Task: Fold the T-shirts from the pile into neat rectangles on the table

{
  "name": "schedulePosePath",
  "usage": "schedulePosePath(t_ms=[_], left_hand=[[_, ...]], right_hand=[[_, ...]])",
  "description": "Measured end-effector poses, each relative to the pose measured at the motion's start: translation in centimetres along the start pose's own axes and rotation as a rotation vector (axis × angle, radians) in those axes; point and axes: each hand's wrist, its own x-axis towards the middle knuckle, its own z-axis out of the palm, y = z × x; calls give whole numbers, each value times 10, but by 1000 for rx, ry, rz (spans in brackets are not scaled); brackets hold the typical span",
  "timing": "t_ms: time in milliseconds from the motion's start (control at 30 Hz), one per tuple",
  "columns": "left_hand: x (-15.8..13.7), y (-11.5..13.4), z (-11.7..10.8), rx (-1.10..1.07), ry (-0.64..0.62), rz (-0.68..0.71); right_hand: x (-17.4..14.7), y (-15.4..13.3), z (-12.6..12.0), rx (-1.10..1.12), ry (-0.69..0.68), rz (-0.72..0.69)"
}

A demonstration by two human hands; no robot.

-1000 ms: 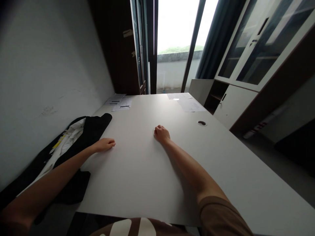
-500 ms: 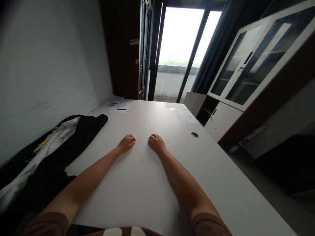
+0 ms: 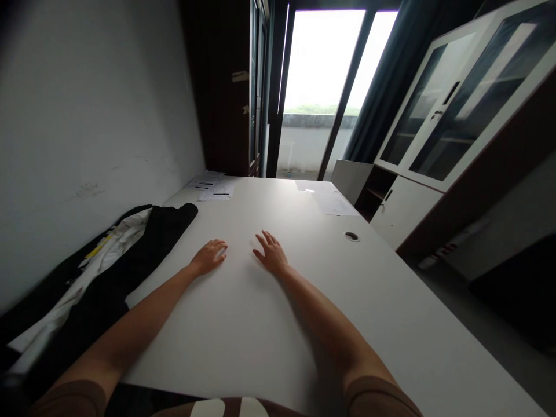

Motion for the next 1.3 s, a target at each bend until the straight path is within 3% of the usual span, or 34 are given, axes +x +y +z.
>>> schedulePosePath(t_ms=[233, 400, 533, 700, 867, 1033, 1133, 1300], left_hand=[[-5, 3, 0, 51, 13, 20], [-6, 10, -3, 82, 46, 19], [-6, 24, -5, 59, 103, -1], [-6, 37, -3, 58, -9, 47], [-6, 34, -5, 58, 28, 29], [-7, 32, -2, 61, -28, 40], [-7, 30, 3, 75, -50, 21], [-4, 26, 7, 102, -316, 4]], right_hand=[[-6, 5, -3, 87, -110, -116], [-10, -5, 2, 118, -194, -40], [-11, -12, 2, 49, -243, -62], [-10, -11, -2, 16, -253, -55], [-11, -12, -3, 44, -255, -44], [-11, -15, -11, 15, -246, -88], [-12, -14, -14, 49, -357, -157], [-12, -9, -11, 75, -446, -156]])
